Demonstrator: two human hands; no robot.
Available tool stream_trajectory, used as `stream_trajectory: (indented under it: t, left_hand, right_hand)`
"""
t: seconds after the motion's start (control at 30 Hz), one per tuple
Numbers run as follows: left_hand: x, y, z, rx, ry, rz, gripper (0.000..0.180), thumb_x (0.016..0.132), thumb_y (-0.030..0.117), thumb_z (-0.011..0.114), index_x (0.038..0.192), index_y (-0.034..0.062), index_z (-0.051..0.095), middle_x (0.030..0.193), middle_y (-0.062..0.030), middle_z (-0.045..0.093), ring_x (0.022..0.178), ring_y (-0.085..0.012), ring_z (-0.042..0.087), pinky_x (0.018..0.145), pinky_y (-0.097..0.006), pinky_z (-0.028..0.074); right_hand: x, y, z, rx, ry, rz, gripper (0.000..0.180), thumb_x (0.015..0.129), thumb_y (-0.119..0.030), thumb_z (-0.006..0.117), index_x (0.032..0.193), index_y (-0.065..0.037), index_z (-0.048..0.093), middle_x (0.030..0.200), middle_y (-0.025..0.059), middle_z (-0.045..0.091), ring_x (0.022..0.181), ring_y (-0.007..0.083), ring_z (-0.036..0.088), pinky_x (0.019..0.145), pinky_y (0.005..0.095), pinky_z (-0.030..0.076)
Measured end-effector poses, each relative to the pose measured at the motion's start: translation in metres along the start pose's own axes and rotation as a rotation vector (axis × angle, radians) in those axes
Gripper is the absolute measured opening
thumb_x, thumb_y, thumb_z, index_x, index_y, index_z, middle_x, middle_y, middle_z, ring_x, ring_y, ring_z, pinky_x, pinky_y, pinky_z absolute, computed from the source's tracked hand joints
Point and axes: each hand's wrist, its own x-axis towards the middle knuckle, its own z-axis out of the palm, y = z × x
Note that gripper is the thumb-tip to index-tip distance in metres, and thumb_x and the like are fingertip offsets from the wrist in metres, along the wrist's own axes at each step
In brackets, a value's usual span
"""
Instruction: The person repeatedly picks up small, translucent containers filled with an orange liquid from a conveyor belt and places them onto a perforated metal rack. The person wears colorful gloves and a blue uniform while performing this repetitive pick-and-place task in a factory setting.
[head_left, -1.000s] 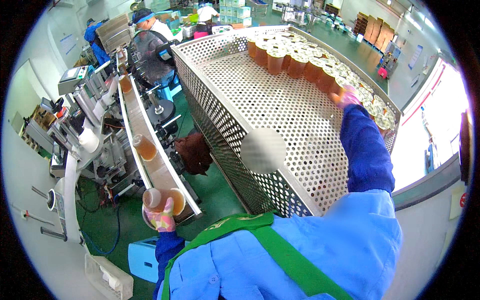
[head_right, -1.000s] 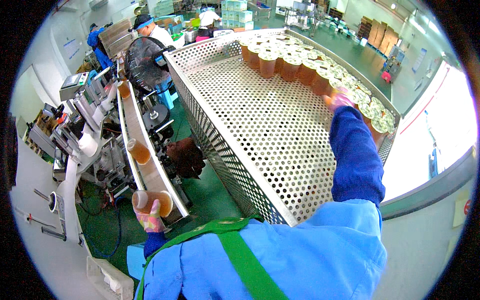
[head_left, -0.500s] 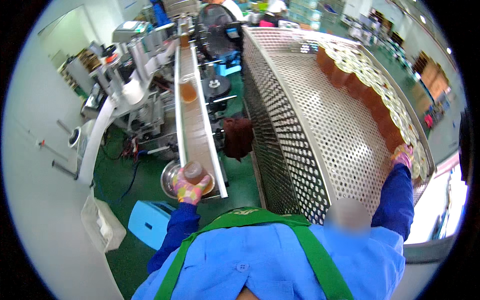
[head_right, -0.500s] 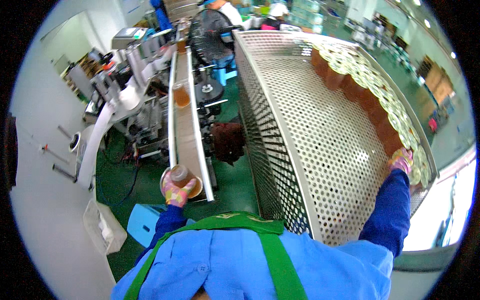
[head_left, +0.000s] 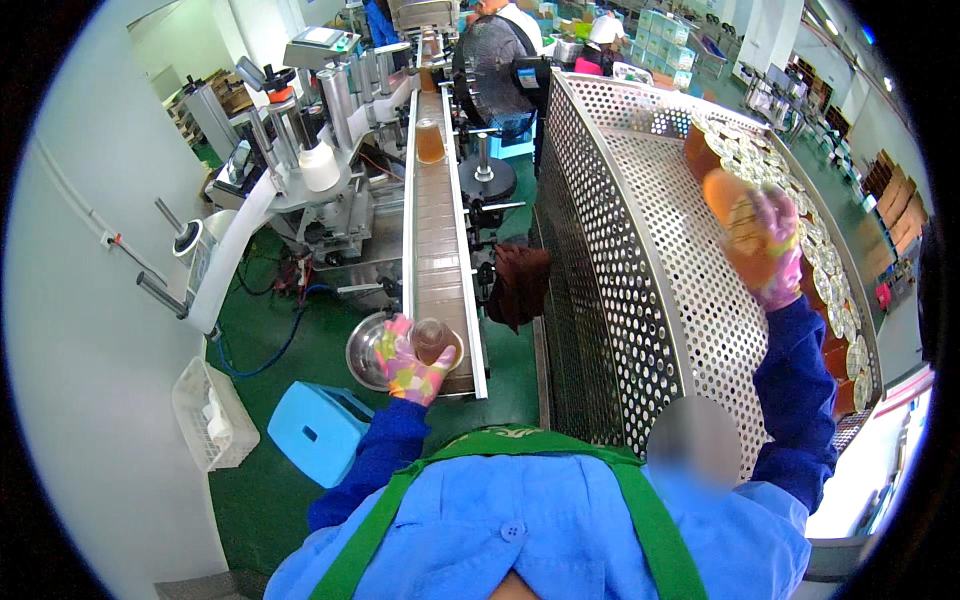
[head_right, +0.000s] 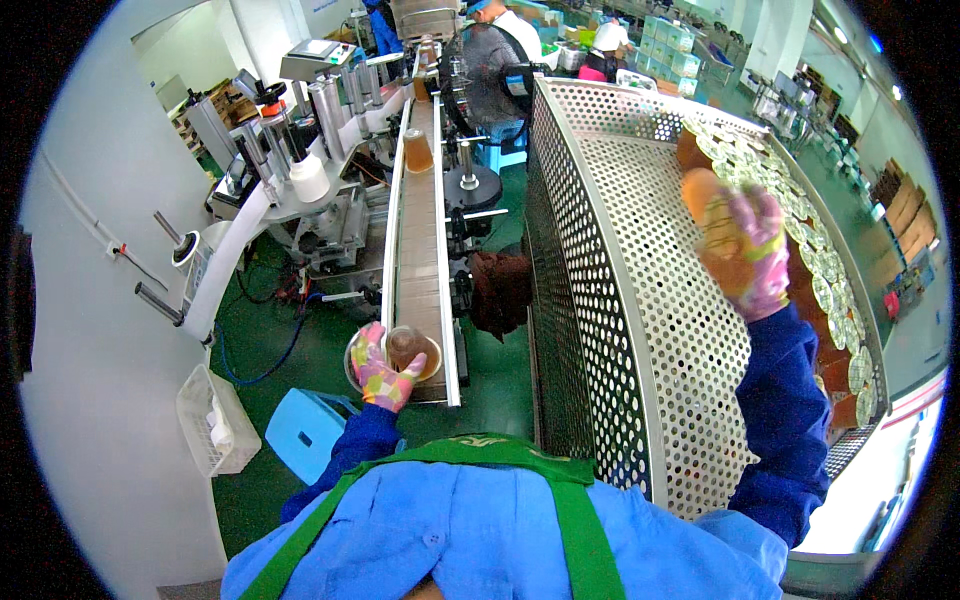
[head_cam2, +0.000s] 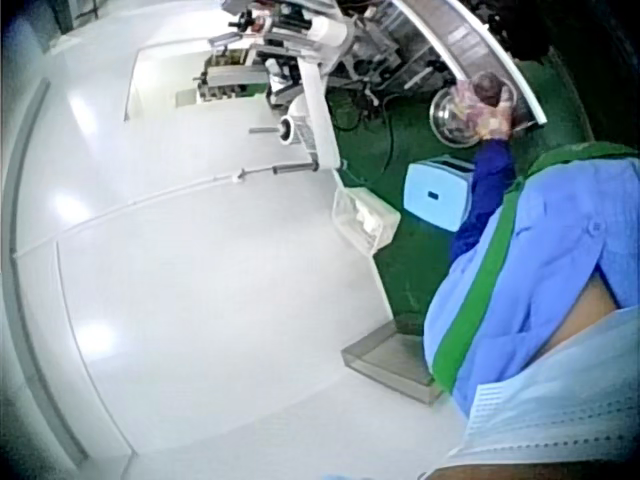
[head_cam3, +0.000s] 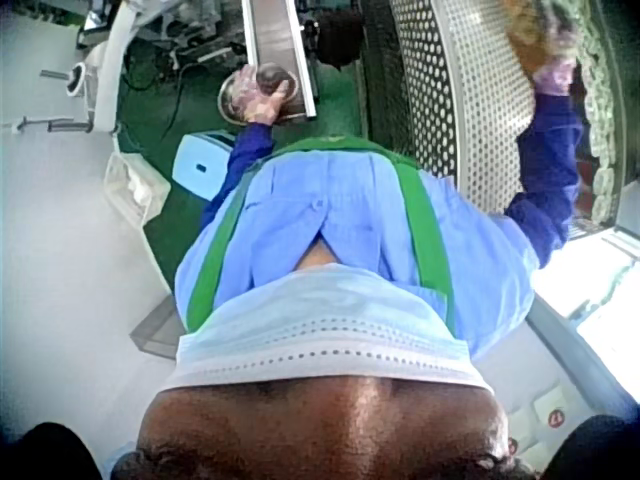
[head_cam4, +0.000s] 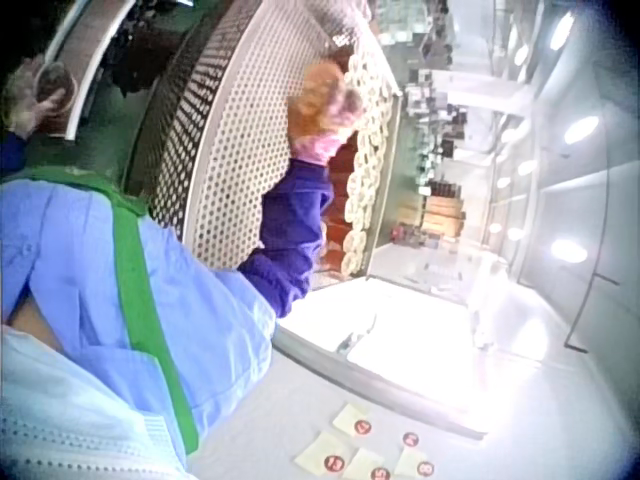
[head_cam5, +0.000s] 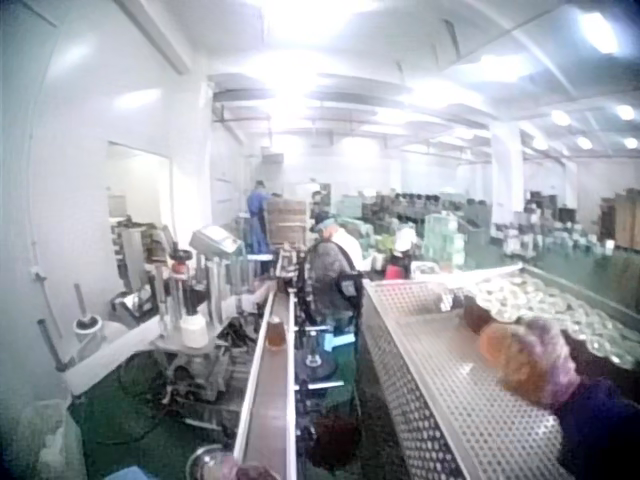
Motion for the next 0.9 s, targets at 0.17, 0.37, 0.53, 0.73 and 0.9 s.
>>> stream_trajectory:
  t: [0.17, 0.37, 0.53, 0.73, 0.9]
  left_hand:
    - [0.026, 0.075, -0.038, -0.955, -0.22, -0.082, 0.064, 0.077, 0.017, 0.075, 0.131, 0.0034, 0.043, 0.13, -0.0126, 0.048, 0.123, -0.0225, 0.044, 0.106, -0.035, 0.031]
    - [0.038, 0.148, -0.075, -2.185, -0.772, -0.434, 0.073, 0.084, 0.05, 0.059, 0.137, 0.0053, 0.036, 0.138, -0.0184, 0.043, 0.127, -0.0312, 0.043, 0.109, -0.046, 0.03]
    - [0.032, 0.118, -0.068, -1.91, -0.493, -0.408, 0.067, 0.085, 0.045, 0.056, 0.133, 0.0011, 0.039, 0.131, -0.0217, 0.049, 0.121, -0.035, 0.048, 0.106, -0.049, 0.034]
    - [0.01, 0.026, -0.014, -1.424, -0.092, -0.441, 0.049, 0.085, 0.02, 0.063, 0.128, 0.006, 0.043, 0.118, -0.0117, 0.055, 0.108, -0.0278, 0.056, 0.093, -0.044, 0.047]
    - [-0.007, -0.03, 0.004, -1.082, -0.107, -0.359, 0.057, 0.079, 0.009, 0.071, 0.128, 0.0056, 0.043, 0.116, -0.0088, 0.054, 0.104, -0.0226, 0.056, 0.089, -0.039, 0.048]
  right_hand:
    - [0.043, -0.119, -0.01, 0.222, 0.223, -0.538, 0.052, 0.064, -0.018, 0.078, 0.113, -0.019, 0.061, 0.12, 0.0118, 0.05, 0.108, 0.0345, 0.054, 0.084, 0.046, 0.051]
    - [0.034, -0.186, -0.008, 0.55, 0.193, -0.959, 0.035, 0.08, -0.029, 0.061, 0.115, -0.029, 0.056, 0.125, 0.003, 0.049, 0.116, 0.0288, 0.05, 0.085, 0.05, 0.05]
    - [0.043, -0.121, -0.011, 0.496, -0.199, -0.508, 0.053, 0.074, -0.039, 0.069, 0.122, -0.02, 0.056, 0.125, 0.0115, 0.052, 0.118, 0.0313, 0.048, 0.096, 0.048, 0.043]
    - [-0.116, 0.146, 0.015, -0.496, -0.433, 0.458, 0.056, 0.081, -0.038, 0.063, 0.125, -0.005, 0.054, 0.124, 0.02, 0.056, 0.117, 0.0361, 0.051, 0.099, 0.0439, 0.041]
    - [-0.27, 0.24, -0.083, -0.641, -1.133, 0.985, 0.039, 0.083, -0.04, 0.056, 0.101, -0.008, 0.069, 0.107, 0.0154, 0.066, 0.101, 0.031, 0.062, 0.085, 0.0425, 0.05]
